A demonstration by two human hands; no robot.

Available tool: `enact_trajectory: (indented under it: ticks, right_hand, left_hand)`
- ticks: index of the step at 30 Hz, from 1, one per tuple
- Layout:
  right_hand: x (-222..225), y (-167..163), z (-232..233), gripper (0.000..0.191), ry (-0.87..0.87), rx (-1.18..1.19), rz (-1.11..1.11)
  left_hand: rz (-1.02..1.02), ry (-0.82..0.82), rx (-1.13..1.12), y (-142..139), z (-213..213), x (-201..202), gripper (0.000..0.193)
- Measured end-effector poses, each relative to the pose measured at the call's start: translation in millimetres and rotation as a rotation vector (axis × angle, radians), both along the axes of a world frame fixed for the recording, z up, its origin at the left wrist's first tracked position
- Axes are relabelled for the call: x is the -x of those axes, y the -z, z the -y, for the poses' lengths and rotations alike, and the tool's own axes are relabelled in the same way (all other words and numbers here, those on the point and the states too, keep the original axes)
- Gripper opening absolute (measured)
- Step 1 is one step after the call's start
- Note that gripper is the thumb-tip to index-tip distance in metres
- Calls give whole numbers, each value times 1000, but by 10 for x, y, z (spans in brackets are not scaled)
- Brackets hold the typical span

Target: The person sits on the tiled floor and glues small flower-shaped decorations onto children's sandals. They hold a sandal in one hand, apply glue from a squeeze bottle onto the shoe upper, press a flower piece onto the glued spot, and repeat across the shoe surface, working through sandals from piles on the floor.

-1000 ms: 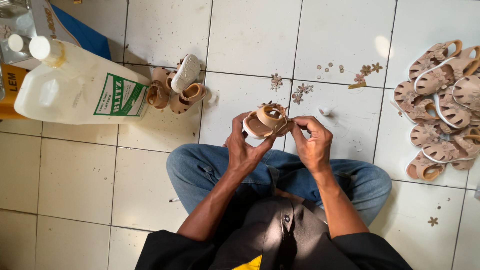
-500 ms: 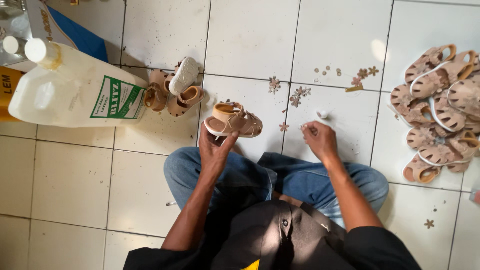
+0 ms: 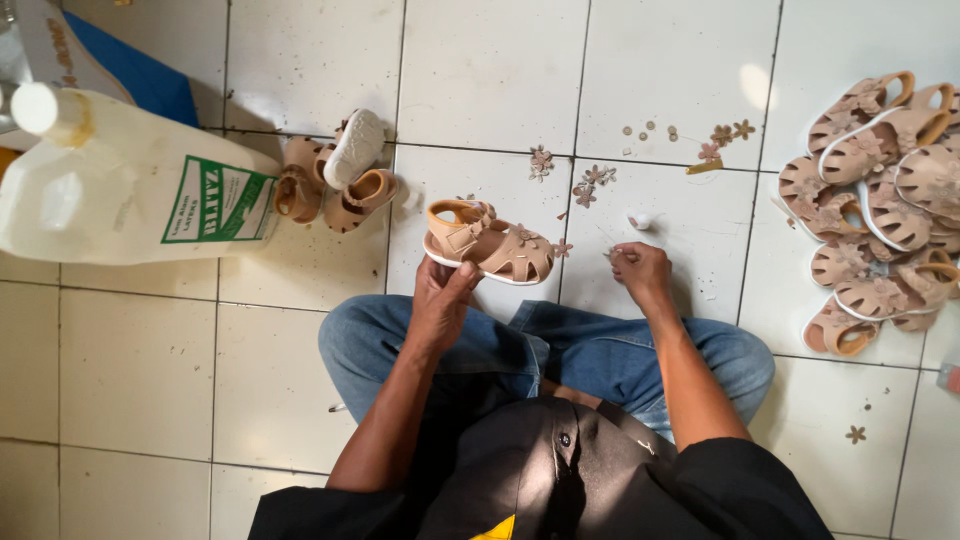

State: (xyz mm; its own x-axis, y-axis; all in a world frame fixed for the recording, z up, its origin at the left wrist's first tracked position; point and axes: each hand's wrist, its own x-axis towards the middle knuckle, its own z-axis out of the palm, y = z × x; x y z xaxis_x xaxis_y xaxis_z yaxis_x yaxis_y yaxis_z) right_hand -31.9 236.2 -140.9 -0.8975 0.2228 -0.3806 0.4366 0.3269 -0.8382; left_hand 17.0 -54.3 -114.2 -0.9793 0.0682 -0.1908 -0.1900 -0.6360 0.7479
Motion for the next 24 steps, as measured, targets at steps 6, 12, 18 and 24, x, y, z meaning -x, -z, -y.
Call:
enact_trajectory:
  ticks: [6, 12, 18, 24]
  right_hand:
    - [-16, 63, 11, 19, -5, -231, -5]
    - [-23, 50, -55, 17, 59, -286, -48]
    - [112, 63, -86, 48, 62, -400, -501]
    - [278, 37, -25, 29, 51, -423, -437]
  left_hand:
    - [23, -1, -43, 73, 25, 5, 61]
    - [46, 6, -44, 141, 30, -19, 59]
    - [14, 33, -87, 252, 41, -55, 63]
    - [60, 48, -53, 183, 62, 3, 68]
